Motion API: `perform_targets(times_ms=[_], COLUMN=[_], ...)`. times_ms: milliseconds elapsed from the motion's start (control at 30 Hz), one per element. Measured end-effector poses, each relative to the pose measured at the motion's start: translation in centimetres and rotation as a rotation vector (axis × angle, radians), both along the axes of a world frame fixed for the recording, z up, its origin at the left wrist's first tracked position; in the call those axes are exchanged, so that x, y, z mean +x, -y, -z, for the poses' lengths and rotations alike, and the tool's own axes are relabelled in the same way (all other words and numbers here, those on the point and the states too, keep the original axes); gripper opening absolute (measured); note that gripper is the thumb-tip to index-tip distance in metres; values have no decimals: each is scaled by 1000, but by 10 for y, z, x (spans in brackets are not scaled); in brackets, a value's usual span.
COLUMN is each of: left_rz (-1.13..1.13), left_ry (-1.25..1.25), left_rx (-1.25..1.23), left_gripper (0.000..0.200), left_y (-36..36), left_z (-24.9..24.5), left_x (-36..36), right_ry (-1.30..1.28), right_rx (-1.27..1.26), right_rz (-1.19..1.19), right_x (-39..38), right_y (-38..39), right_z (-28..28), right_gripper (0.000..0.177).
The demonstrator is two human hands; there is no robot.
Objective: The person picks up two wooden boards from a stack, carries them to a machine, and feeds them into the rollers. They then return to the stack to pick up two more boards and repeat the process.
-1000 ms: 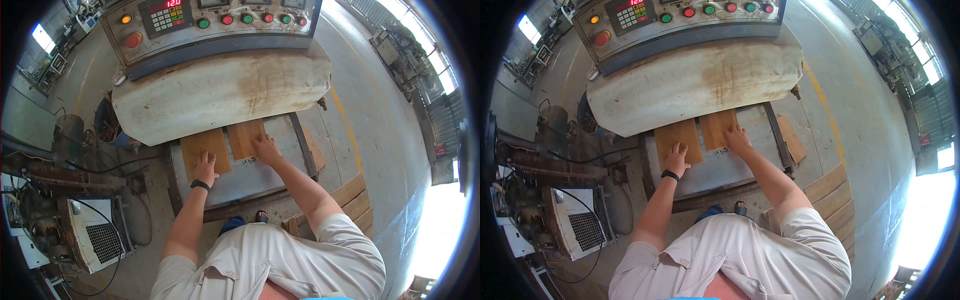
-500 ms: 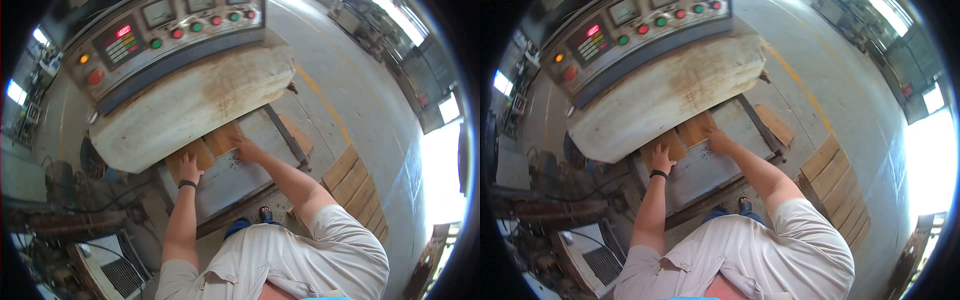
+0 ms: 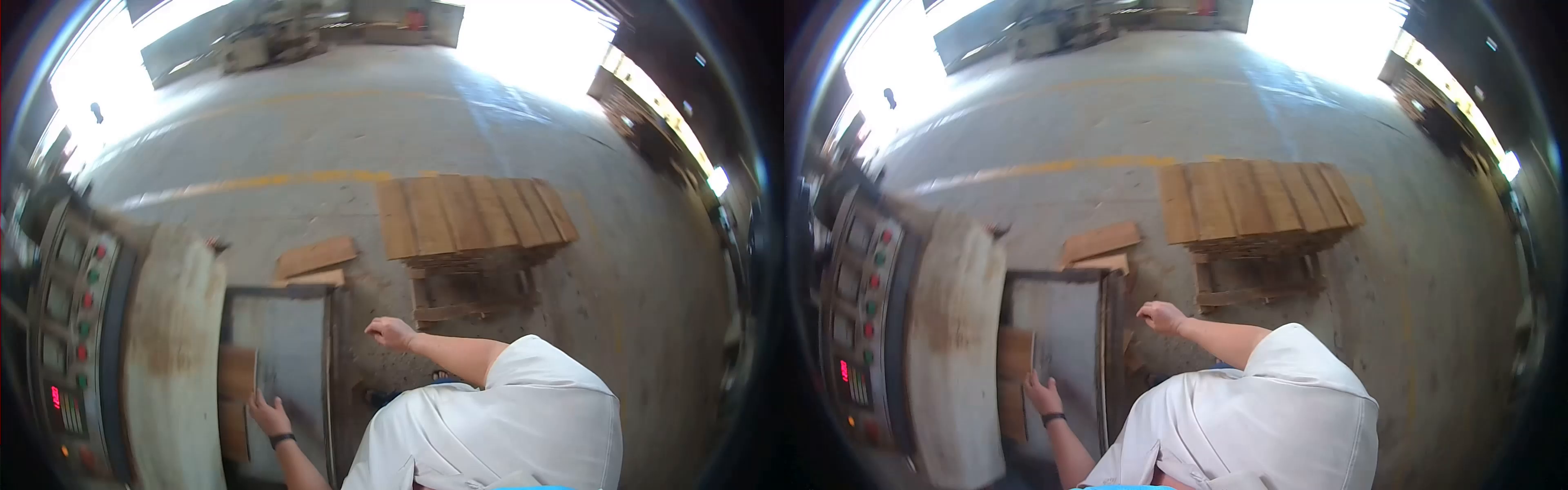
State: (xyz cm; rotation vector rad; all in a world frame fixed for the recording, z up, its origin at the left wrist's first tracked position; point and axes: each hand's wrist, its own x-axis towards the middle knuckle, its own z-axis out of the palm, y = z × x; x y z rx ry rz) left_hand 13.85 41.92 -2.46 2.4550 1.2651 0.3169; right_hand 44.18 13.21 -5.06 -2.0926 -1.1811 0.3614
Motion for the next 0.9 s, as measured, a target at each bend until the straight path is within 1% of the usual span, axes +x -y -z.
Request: perform_targets(times_ms=[100,233,333,433,500,567,600,633,667,700,767,833,900], left_rz=[248,614,784,877,874,891,923,943,958,967,954,947,945], left_ry=[92,187,130,61,0,-68,-73,-122,-172,-221,-296,-373,-462], left_rx=[-46,-201,-297,-308,-335,-370,-370,-361,-353,-345,-377,-393,-395], left_gripper=[51,49,47,45,45,45,45,45,44,44,44,45,45], left_y=[62,170,229,274,305,337,349,361,371,382,397,406,407], left_z=[10,-17,1,25,37,58,79,95,107,117,134,153,177], left_x=[58,131,166,187,193,196,197,197,196,192,183,178,174], right_ry=[-48,-161,-257,-332,-402,-543,-517,-616,-821,-654,-746,-928,-1048], right_rx=[-96,-270,-418,-487,-497,-602,-618,-708,-780,-984,-969,-1074,-1074], right_rz=[171,302,341,478,614,765,811,916,1045,788,1175,1120,1125], right_x=[7,-4,-31,-75,-117,-165,-195,-225,-253,-291,-350,-379,-403], right_y=[72,167,252,352,425,499,541,581,605,650,677,695,709], right_z=[8,32,44,81,104,126,157,200,175,251,217,187,183], right_gripper=[20,24,28,31,34,34,33,30,28,31,23,24,28])
